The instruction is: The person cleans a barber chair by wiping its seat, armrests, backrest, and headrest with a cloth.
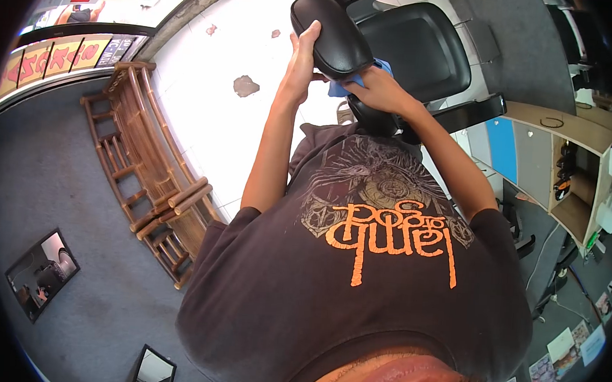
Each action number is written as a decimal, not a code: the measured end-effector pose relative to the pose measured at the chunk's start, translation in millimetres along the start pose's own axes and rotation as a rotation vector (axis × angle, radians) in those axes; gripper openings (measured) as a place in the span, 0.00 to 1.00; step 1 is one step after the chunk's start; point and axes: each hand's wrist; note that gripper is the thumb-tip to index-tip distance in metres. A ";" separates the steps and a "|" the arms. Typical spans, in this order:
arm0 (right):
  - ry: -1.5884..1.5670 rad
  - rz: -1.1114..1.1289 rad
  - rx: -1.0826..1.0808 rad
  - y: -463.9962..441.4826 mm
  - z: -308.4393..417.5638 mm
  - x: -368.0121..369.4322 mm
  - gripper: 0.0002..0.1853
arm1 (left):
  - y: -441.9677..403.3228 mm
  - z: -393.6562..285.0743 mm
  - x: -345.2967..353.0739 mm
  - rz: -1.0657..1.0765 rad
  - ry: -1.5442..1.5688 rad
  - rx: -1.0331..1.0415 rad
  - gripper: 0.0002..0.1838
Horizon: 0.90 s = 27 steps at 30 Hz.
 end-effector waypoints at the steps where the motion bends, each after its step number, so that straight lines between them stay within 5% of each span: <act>1: -0.058 -0.045 -0.052 6.9 -1.2 0.2 0.20 | 0.9 0.1 0.6 -0.024 -0.010 -0.002 0.50; 8: -0.721 -0.140 0.109 53.5 -10.3 -38.3 0.16 | 0.0 1.5 2.0 -0.016 -0.014 0.036 0.51; 12: -0.472 -0.178 0.153 46.2 -33.0 -37.8 0.13 | 2.0 -0.1 3.7 -0.031 -0.026 0.055 0.52; 13: -0.360 -0.001 0.178 43.2 -19.5 -42.4 0.17 | 0.9 0.8 3.3 -0.023 -0.019 0.056 0.52; 16: 0.017 -0.071 -0.084 26.4 -16.9 -4.5 0.23 | 7.1 -8.3 3.7 0.011 -0.011 0.029 0.52; 17: 0.029 0.029 0.034 16.5 -13.5 -7.1 0.25 | 6.6 -7.4 3.7 0.004 -0.010 0.029 0.52; 27: -0.099 0.096 0.029 3.3 -1.7 -21.0 0.25 | 6.4 -7.2 6.8 -0.022 -0.012 0.039 0.52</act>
Point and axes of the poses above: each hand's wrist, its own y-axis away from the middle knuckle, its own x-axis out of the palm, z = x × y, and after that the axes turned 1 degree about y, right-handed
